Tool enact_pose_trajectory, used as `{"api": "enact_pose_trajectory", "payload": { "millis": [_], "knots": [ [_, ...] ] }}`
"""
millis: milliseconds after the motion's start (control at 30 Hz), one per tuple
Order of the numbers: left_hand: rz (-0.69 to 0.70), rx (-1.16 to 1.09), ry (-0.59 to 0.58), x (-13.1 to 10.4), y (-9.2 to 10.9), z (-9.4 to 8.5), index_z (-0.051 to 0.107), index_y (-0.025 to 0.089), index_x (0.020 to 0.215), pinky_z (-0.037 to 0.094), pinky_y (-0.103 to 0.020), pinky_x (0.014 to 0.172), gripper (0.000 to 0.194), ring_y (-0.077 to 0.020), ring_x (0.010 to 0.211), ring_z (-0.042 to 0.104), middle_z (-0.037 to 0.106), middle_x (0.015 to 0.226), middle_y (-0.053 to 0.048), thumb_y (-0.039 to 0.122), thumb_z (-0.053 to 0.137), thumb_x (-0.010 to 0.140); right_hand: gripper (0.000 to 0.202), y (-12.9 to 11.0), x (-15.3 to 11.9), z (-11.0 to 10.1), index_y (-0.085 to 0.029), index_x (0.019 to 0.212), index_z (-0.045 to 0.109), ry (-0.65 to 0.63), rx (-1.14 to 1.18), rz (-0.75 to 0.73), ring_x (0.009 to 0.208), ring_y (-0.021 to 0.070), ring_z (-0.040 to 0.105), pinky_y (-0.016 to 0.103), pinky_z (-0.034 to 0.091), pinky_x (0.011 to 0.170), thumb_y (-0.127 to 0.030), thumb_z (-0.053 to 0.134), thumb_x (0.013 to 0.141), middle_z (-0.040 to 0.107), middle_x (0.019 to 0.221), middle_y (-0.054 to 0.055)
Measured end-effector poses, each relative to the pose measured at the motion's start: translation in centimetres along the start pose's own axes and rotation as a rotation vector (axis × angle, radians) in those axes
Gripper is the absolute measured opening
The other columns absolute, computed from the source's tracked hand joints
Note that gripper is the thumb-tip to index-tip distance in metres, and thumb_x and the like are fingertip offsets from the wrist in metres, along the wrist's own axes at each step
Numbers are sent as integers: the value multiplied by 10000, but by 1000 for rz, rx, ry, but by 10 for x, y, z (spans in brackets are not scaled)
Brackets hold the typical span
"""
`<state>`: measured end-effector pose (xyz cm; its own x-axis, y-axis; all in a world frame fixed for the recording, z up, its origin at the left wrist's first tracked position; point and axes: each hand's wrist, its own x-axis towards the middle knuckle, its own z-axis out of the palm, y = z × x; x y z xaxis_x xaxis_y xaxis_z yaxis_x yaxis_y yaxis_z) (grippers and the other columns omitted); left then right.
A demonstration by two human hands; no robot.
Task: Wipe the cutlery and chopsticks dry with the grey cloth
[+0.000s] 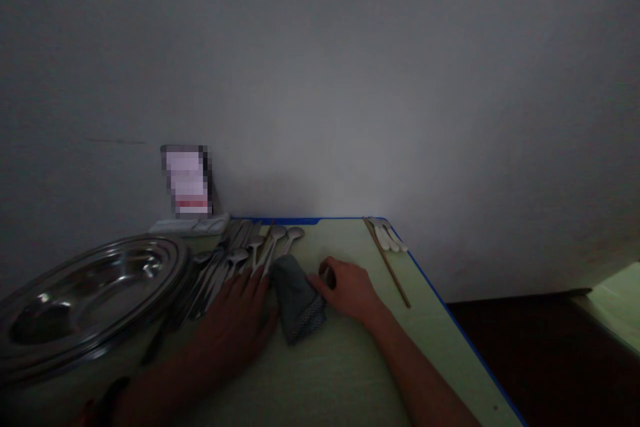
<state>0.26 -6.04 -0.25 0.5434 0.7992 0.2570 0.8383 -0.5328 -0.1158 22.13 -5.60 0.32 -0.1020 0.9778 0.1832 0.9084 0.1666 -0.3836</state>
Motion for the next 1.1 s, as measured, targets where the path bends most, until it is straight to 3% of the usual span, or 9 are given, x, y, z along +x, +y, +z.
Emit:
{"api": "enact_pose_trajectory", "payload": {
  "millis": [100,233,367,433,533,700,833,1000,1100],
  "knots": [
    [-9,4,-40,0,-1,2,466,42,1271,313,-505,1000,531,-371,1238,379,442,1343,-206,370,369,865,201,0,3,8,-201,815,573,-17,-58,-17,681,161,578,256,352,605,-374,473,839,649,754,25],
    [60,-74,-59,4,-5,1,408,96,1324,299,-496,1023,551,-338,1285,320,422,1377,-142,425,328,890,220,4,7,11,-183,824,550,74,41,26,689,160,558,271,388,638,-344,408,874,609,769,40],
    [62,-116,-47,4,-5,2,311,116,1379,282,-501,1035,587,-323,1311,274,358,1418,-139,448,320,896,294,3,3,6,-188,1104,497,186,255,-193,970,191,523,327,413,850,-352,427,870,520,1089,103],
    [4,-90,-31,3,-4,3,292,112,1387,281,-529,1022,619,-339,1297,299,343,1418,-172,473,332,885,405,-1,1,6,-212,1198,463,144,247,-314,1094,221,453,370,369,939,-365,507,825,464,1179,112],
    [-58,-50,-52,2,-2,4,314,87,1374,290,-558,1003,645,-370,1261,351,376,1387,-212,489,348,872,493,-6,2,12,-239,1226,458,68,189,-338,1083,234,452,397,362,951,-355,588,765,482,1165,98],
    [-2,5,-175,5,-1,-3,385,51,1332,350,-517,981,492,-374,1244,377,364,1379,-248,224,366,873,431,-4,9,22,-201,1241,426,100,220,-232,1052,211,476,389,369,946,-234,494,818,528,1136,100],
    [64,3,-278,11,-2,-14,413,39,1302,412,-446,956,551,-304,1226,428,435,1339,-223,-32,328,762,423,-1,11,23,-186,1238,430,117,233,-220,1058,215,480,400,369,946,-225,486,821,535,1140,111],
    [41,15,-388,17,-5,-40,428,112,1283,508,-362,813,553,-264,1102,546,470,1323,-182,-43,327,762,417,-1,12,22,-185,1228,443,126,226,-229,1040,222,494,410,378,928,-244,491,817,552,1134,110],
    [-15,-8,-452,19,-8,-49,502,115,1184,522,-347,718,456,-260,973,612,574,1166,-178,-19,325,786,409,-2,13,22,-176,1219,451,135,209,-231,1045,224,492,404,378,927,-244,487,817,556,1134,111]
  ]
}}
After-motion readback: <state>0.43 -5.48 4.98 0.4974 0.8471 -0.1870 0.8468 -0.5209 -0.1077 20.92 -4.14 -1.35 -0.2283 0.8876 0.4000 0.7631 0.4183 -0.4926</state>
